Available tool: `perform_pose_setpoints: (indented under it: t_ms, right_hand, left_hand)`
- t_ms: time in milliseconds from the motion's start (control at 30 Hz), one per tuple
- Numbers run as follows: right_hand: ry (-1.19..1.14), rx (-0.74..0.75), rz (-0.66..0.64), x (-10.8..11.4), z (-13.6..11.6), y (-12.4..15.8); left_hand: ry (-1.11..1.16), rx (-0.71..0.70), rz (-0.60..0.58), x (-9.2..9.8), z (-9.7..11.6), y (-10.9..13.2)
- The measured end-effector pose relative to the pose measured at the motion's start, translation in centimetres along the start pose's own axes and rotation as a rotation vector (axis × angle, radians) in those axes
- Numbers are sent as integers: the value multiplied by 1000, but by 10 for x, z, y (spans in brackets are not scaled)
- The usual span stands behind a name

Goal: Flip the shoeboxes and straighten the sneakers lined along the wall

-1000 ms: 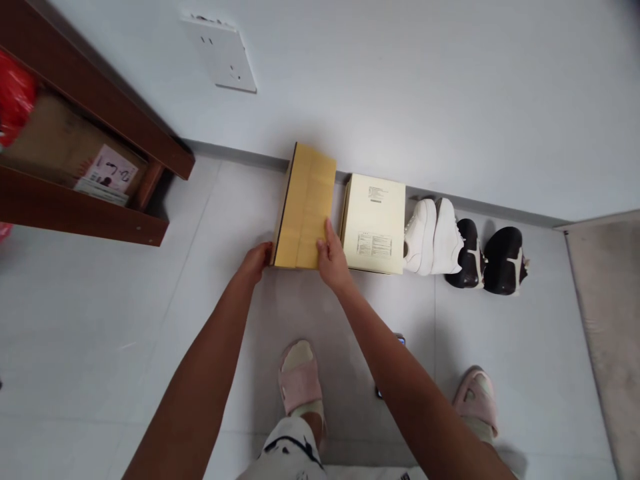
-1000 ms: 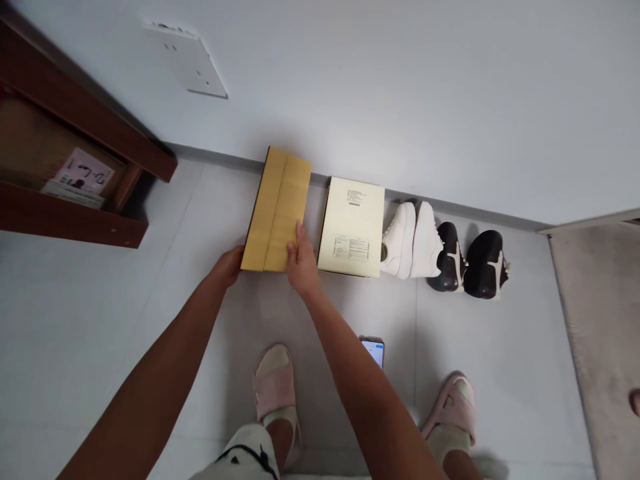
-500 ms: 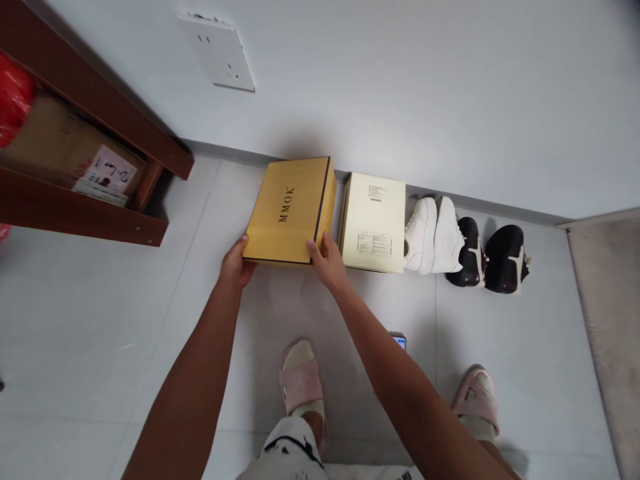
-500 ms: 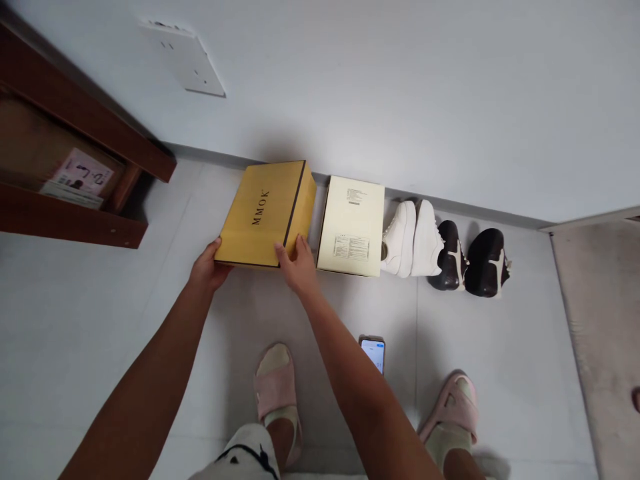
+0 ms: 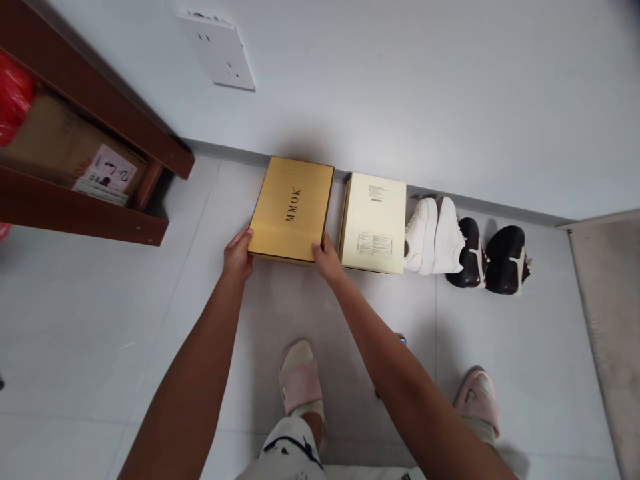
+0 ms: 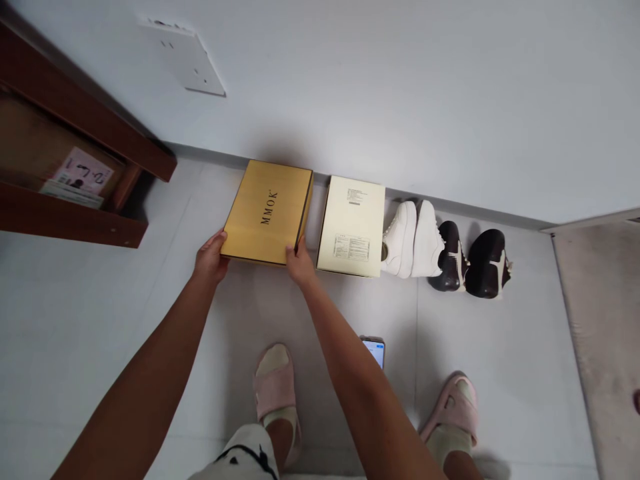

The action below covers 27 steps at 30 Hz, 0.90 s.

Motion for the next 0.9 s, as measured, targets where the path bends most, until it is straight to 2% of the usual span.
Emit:
perform_pose_setpoints:
  t_ms: [267,433,533,633,700,767,800,900]
  right_hand:
    - [19,-70,-14,-4,7,-6]
    - [67,-103,-3,-7,0,-8]
    - [124,-81,-4,5,-6,-3]
    - [131,28,30,47,-11,7]
    - [118,110,102,91,-11,14]
    - [134,133,210,139,-9,19]
    - [149,123,267,161,-8,20]
    - [171,70,378,209,-1,20]
  left_hand:
    - [7,-16,20,1,-5,-1]
    - [-32,-26,17,0,-6,-3]
    - [-101,-80,58,4,-2,-6]
    - [-241,-280,183,2,13,6]
    - [-341,-490,219,-14,26,27]
    - [-390,-631,126,-46,33,56]
    - [-391,-638,39,-66,31,70]
    - [-368,-494,-231,-129,11,107]
Point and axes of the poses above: each hand's wrist, its own y-axis away from the middle knuckle, its own x-axis out of the back of the hand, z = x × y, the point moved 3 cm from there along -y, towards the middle knuckle, and after that the axes turned 1 degree about z, right-handed, at the moved point
